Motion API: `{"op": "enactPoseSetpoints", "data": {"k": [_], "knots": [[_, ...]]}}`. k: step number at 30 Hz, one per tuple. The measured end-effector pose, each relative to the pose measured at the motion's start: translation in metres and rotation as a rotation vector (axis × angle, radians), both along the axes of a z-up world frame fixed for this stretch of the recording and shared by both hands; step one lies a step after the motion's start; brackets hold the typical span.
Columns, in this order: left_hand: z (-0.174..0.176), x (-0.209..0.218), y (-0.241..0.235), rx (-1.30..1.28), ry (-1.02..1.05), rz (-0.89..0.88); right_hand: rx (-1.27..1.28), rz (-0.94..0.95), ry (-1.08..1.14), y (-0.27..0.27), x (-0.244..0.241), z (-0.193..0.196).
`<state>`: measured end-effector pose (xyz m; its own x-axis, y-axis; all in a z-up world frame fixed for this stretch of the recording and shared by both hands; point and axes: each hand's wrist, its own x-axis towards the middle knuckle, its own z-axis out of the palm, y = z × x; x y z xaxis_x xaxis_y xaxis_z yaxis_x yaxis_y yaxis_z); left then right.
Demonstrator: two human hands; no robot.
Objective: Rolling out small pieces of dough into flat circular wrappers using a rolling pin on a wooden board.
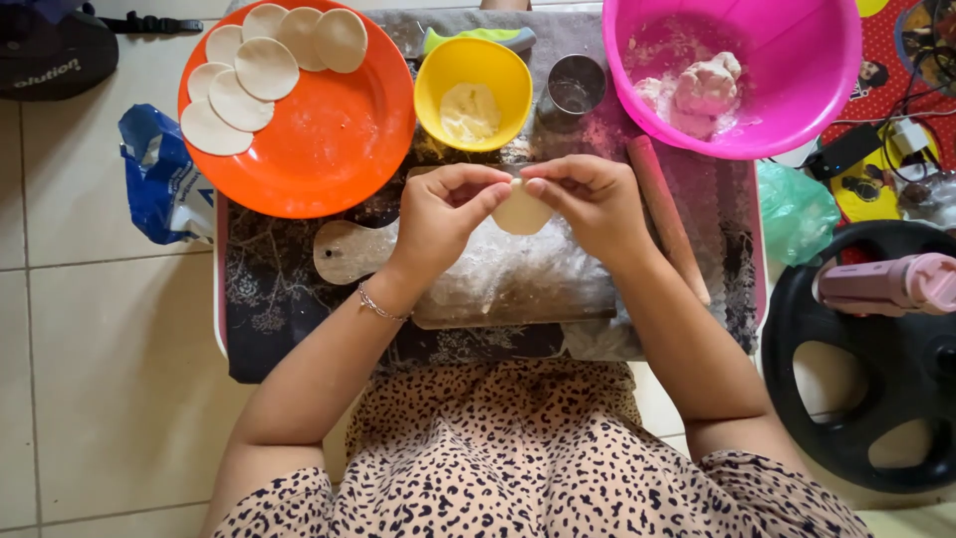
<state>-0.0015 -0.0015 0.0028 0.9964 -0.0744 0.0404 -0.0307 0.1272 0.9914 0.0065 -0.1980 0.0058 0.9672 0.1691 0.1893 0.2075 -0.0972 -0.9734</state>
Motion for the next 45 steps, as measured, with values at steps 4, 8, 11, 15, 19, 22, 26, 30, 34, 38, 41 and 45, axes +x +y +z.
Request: {"op": "enactPoseSetpoints", "data": {"k": [4,8,11,15,19,22,26,30,34,38,41,45], "knots": [[0.004,-0.002,-0.001,-0.002,0.013,-0.003,-0.003,0.017,-0.024,0.002,0.000,0.001],[0.004,-0.003,-0.002,0.012,0.031,-0.012,-0.052,0.023,-0.085,0.003,0.000,0.000],[0.001,-0.001,-0.002,0.021,0.020,-0.001,-0.057,0.061,-0.103,0.002,0.004,-0.002],[-0.004,0.001,0.006,0.059,0.018,0.000,-0.100,0.145,-0.117,-0.004,0.008,-0.006],[-0.005,0.002,0.004,0.069,0.051,-0.012,-0.112,0.164,-0.096,-0.005,0.007,-0.013],[-0.008,0.003,0.004,0.032,0.070,-0.013,-0.090,0.146,-0.053,-0.005,0.003,-0.015],[-0.007,0.004,0.006,0.006,0.066,-0.002,-0.020,0.165,0.016,0.001,0.002,-0.005],[-0.010,0.005,0.004,-0.044,0.063,-0.005,-0.027,0.199,0.029,-0.007,0.006,-0.017],[-0.004,0.003,0.002,-0.121,0.110,0.014,-0.038,0.169,-0.019,-0.004,0.008,-0.009],[-0.015,0.001,0.000,-0.047,0.159,-0.192,-0.008,0.091,0.068,-0.010,0.012,-0.011],[-0.026,0.002,0.002,0.040,0.143,-0.249,-0.028,0.140,0.124,-0.015,0.017,-0.016],[-0.017,0.001,0.005,0.166,0.066,-0.282,-0.109,0.293,0.231,-0.018,0.011,-0.004]]}}
